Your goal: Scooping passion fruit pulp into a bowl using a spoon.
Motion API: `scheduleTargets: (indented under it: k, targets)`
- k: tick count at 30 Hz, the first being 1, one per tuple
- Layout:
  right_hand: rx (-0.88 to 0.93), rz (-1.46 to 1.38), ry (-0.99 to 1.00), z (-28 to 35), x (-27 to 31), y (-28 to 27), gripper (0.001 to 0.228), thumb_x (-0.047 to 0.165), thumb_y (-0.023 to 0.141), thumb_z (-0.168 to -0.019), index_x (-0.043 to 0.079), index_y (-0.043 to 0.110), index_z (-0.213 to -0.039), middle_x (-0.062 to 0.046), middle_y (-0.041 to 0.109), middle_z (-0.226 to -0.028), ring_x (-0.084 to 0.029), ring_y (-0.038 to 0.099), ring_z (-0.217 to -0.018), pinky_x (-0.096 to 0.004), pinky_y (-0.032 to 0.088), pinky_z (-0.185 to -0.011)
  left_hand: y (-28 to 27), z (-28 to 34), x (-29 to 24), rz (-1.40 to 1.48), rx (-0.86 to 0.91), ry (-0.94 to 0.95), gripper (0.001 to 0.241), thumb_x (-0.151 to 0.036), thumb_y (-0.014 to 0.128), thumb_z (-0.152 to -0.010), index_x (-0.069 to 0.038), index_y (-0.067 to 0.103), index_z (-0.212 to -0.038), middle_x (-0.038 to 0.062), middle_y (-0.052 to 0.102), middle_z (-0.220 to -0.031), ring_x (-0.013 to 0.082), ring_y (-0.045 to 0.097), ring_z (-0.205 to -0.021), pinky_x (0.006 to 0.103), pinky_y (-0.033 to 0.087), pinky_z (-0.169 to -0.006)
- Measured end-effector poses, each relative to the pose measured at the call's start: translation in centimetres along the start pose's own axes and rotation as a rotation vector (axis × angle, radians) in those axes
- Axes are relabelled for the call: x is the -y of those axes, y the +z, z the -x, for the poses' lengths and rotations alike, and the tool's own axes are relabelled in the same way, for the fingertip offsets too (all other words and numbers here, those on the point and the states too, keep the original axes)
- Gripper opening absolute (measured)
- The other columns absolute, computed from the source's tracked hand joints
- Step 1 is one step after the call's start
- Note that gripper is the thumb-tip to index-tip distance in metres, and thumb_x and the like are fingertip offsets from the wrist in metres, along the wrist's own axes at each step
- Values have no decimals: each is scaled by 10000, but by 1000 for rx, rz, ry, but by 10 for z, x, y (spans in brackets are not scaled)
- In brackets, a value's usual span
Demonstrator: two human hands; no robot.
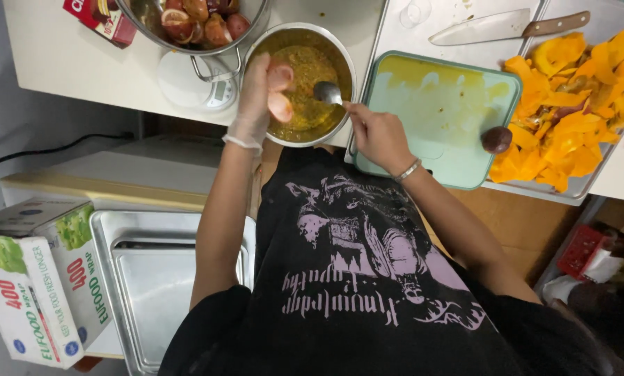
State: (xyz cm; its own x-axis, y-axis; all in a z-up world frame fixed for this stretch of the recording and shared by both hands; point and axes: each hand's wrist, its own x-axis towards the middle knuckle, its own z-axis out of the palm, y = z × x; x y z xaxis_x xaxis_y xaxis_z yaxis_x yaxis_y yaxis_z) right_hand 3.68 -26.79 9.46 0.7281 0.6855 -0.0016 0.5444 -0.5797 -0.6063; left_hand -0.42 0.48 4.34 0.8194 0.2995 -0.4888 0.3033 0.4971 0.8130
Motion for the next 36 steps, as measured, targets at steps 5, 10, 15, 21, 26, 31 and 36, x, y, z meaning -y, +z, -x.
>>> scheduleTargets:
  k: [5, 10, 15, 21, 26, 31, 36]
  targets:
    - [22, -191, 227, -1, 9, -3, 262, 159, 647, -990, 22, 681, -1210, -141, 628, -591, -325, 625, -531, -452, 459, -515, -12, -9, -35, 25, 55, 62, 440, -463, 482, -1040, -62, 609, -1172, 82, 717, -985, 197, 714, -832, 440, 583, -755]
    - [-57, -466, 470, 4, -29, 54, 321, 315, 812, -910, 14, 701, -918, -44, 706, -711, -134, 613, -555, -282, 490, -503, -58, -54, -67, -73, -246, 588, 510, -471, 504, -1126, 0, 569, -1312, 138, 600, -1265, 240, 632, -1219, 410, 538, -1095]
    - [-52, -545, 707, -12, -18, 80, 269, 252, 762, -861, 52, 688, -1024, -72, 712, -714, -164, 631, -538, -320, 518, -477, -94, -96, -55, -507, -287, 644, 390, -268, 604, -1106, -54, 530, -1424, 135, 580, -1462, 256, 585, -1347, 390, 474, -1166]
    - [-229, -537, 726, 2, -32, 107, 267, 182, 629, -897, -50, 693, -1012, -170, 692, -689, -222, 665, -568, -385, 547, -560, -51, -52, -68, -597, -305, 809, 347, -116, 626, -1121, -21, 529, -1440, 140, 539, -1496, 288, 525, -1404, 443, 426, -1228]
    - [-371, -587, 707, 48, -16, 54, 289, 172, 604, -919, -69, 693, -1052, -150, 669, -720, -201, 665, -605, -381, 544, -600, -16, -44, -87, -562, -153, 864, 287, -78, 591, -1134, 5, 529, -1401, 128, 543, -1454, 288, 519, -1387, 444, 386, -1262]
    - [-539, -678, 796, 139, -31, -7, 309, 112, 588, -924, -38, 678, -1178, -55, 692, -765, -119, 632, -651, -317, 548, -586, 50, -38, -74, -501, 77, 695, 211, -91, 528, -1133, -13, 562, -1326, 73, 607, -1291, 206, 571, -1188, 352, 484, -1079]
    - [-671, -549, 1034, 277, -92, -58, 190, 138, 582, -975, -33, 661, -1000, -24, 619, -649, -114, 588, -539, -300, 493, -489, 149, -30, -10, -418, 263, 546, 144, -95, 525, -1109, -40, 575, -1232, 66, 646, -1194, 181, 623, -1083, 325, 544, -974]
